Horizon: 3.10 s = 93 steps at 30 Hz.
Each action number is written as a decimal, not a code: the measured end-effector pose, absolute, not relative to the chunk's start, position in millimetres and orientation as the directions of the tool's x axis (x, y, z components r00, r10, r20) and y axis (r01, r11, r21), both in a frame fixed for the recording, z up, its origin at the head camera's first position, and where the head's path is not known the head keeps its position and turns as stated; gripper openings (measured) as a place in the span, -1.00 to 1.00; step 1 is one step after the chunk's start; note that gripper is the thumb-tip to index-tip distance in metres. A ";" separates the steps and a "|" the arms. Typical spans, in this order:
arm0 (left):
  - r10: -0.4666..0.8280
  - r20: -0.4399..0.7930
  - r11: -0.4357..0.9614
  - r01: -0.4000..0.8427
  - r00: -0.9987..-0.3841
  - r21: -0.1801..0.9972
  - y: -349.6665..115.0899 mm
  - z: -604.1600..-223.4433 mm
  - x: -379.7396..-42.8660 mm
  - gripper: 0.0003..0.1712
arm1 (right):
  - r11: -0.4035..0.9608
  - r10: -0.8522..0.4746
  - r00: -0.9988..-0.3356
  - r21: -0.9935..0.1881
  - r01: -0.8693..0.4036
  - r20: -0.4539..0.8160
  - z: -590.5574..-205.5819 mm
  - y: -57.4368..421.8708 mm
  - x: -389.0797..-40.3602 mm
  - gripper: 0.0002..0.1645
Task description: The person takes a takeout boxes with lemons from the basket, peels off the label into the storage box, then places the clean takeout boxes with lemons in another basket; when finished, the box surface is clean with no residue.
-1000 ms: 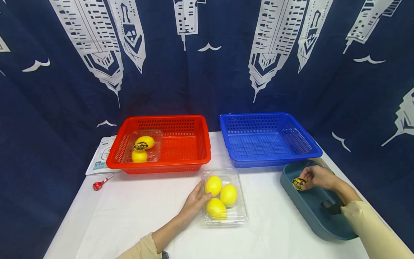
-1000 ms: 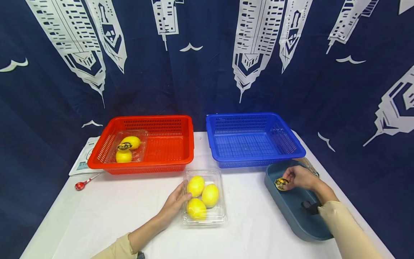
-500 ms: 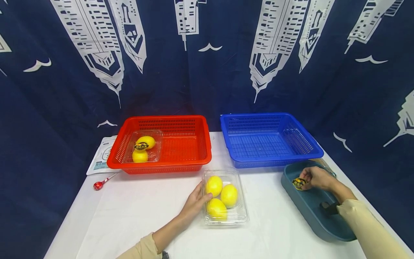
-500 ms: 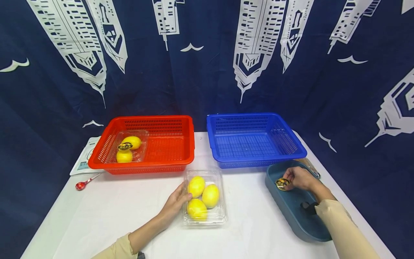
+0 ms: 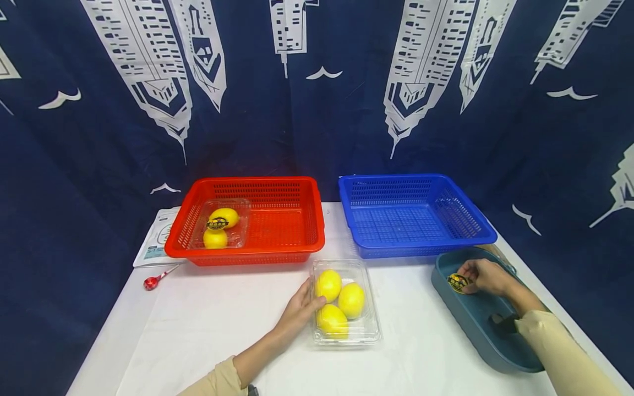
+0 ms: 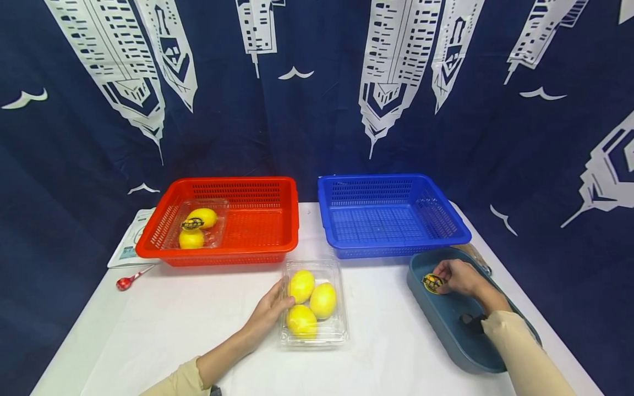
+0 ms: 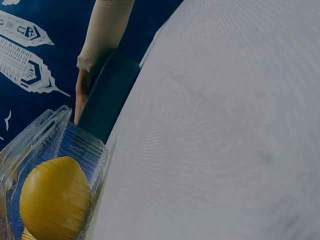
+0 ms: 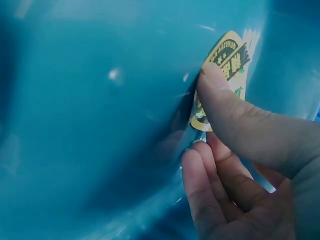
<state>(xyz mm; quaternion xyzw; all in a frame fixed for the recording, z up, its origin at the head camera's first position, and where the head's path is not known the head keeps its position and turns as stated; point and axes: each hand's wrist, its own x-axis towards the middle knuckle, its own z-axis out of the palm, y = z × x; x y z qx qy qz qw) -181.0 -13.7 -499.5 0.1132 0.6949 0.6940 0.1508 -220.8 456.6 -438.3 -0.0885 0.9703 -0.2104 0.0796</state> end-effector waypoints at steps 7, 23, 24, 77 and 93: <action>0.391 -0.047 -0.010 -0.055 -0.919 0.998 -12.5 -499.9 -179.3 -0.01 | 0.912 -0.172 -0.976 -0.397 -0.106 -0.135 -438.8 456.8 -214.6 -0.59; 0.388 -0.024 -0.022 -0.036 -0.921 0.999 -12.7 -501.0 -181.9 -0.02 | 0.919 -0.168 -0.977 -0.380 -0.107 -0.130 -431.4 455.8 -216.0 -0.47; 0.388 -0.026 -0.023 -0.038 -0.921 0.999 -12.9 -501.3 -182.1 -0.02 | 0.918 -0.171 -0.977 -0.381 -0.112 -0.124 -429.9 455.8 -216.1 -0.47; 0.454 -0.076 -0.073 -0.123 -0.888 0.990 -15.6 -499.1 -182.3 0.03 | 0.793 -0.085 -0.996 -0.606 -0.059 -0.014 -431.6 249.7 -171.8 -0.29; 0.501 -0.077 -0.171 -0.186 -0.862 0.968 -17.9 -495.9 -184.5 0.02 | 0.573 -0.133 -0.949 -0.804 0.162 -0.286 -441.7 236.4 -174.1 -0.26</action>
